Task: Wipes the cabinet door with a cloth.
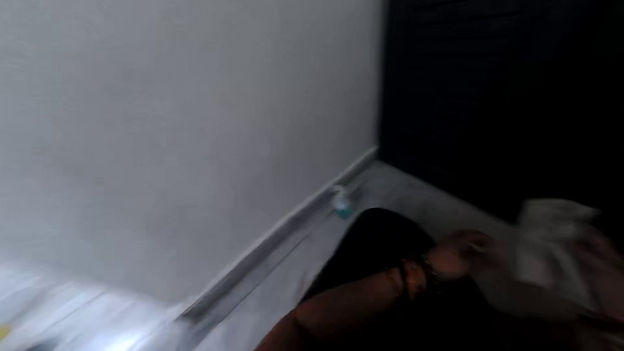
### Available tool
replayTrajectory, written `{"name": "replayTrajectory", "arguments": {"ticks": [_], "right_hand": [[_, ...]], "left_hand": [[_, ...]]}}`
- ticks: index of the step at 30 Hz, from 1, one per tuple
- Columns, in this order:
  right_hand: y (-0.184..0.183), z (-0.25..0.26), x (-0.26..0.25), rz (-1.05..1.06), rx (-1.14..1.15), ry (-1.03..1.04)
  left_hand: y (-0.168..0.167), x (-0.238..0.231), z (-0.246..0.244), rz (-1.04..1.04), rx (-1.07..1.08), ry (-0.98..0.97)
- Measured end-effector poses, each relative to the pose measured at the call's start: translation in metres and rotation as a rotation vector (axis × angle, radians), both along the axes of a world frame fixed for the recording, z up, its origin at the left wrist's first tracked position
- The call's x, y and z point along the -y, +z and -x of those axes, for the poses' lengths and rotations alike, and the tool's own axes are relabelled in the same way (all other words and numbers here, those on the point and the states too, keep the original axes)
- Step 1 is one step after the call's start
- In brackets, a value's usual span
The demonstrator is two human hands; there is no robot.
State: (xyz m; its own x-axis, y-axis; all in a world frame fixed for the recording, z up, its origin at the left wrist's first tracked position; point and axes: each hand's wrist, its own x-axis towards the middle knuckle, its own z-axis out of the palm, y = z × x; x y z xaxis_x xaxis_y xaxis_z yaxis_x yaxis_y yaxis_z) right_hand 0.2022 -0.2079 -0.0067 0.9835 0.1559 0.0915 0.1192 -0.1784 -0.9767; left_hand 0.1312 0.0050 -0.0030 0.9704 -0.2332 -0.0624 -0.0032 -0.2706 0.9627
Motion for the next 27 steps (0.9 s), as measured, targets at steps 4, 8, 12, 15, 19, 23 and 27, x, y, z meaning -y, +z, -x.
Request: {"name": "replayTrajectory", "arguments": {"ticks": [4, 8, 12, 15, 19, 23, 27], "right_hand": [[-0.040, -0.018, 0.027, -0.354, -0.007, -0.121], [-0.045, -0.027, 0.030, -0.573, -0.050, -0.015], [-0.042, -0.035, 0.030, -0.808, -0.147, -0.050], [-0.045, -0.041, 0.031, -0.907, -0.165, -0.032], [-0.046, -0.045, 0.032, -0.830, -0.179, -0.065], [-0.045, -0.052, 0.038, -0.587, -0.132, -0.089], [-0.037, -0.061, 0.044, -0.675, -0.167, -0.123]], "left_hand": [[-0.035, 0.028, -0.047, 0.103, -0.058, 0.013], [-0.042, 0.057, -0.072, 0.223, 0.059, 0.020], [-0.036, 0.077, -0.086, 0.345, 0.072, 0.042], [-0.030, 0.088, -0.095, 0.334, 0.006, 0.038], [-0.029, 0.100, -0.106, 0.326, 0.018, 0.164], [-0.026, 0.106, -0.114, 0.318, 0.104, 0.230], [-0.032, 0.110, -0.111, 0.478, 0.082, 0.056]]}}
